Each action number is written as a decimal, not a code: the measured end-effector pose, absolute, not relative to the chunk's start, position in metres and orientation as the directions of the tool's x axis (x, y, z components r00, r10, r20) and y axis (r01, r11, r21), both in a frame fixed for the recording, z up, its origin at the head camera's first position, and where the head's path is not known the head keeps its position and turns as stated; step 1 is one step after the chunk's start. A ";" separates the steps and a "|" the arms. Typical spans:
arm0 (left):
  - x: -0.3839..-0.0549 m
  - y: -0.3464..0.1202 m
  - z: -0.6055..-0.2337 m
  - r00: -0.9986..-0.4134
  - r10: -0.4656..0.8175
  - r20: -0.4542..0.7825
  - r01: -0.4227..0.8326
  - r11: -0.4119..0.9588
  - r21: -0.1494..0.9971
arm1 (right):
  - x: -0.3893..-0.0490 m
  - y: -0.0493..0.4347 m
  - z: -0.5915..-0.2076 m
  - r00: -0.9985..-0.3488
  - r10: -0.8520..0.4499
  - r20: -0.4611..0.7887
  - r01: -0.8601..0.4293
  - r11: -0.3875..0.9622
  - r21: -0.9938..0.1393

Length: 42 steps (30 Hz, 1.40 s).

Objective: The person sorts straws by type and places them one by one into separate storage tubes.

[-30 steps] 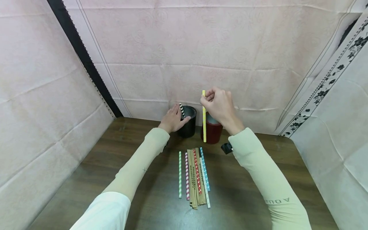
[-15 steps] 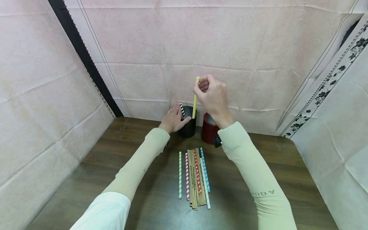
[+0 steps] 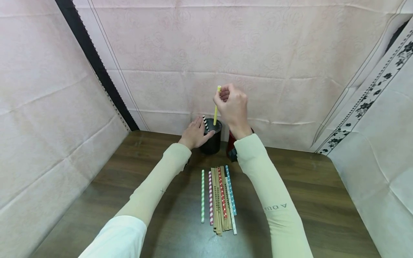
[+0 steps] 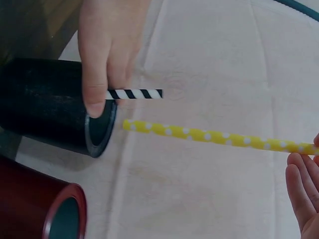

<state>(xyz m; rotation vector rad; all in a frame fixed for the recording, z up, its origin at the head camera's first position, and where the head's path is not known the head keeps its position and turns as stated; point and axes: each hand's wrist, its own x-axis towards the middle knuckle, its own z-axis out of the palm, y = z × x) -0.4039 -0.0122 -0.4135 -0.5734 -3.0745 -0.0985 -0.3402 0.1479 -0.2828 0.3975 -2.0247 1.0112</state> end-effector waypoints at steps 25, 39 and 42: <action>-0.405 -0.012 -0.414 -0.932 0.362 0.012 0.362 0.931 0.052 | -0.339 0.189 -0.318 -0.781 0.040 0.623 -0.394 0.743 -0.541; -0.408 -0.010 -0.414 -0.932 0.361 -0.019 0.360 0.932 0.044 | -0.299 0.212 -0.325 -0.917 -0.106 0.384 -0.285 0.848 -0.447; -0.407 -0.011 -0.414 -0.932 0.363 -0.001 0.363 0.931 0.043 | -0.293 0.213 -0.329 -0.931 -0.149 0.333 -0.290 0.855 -0.430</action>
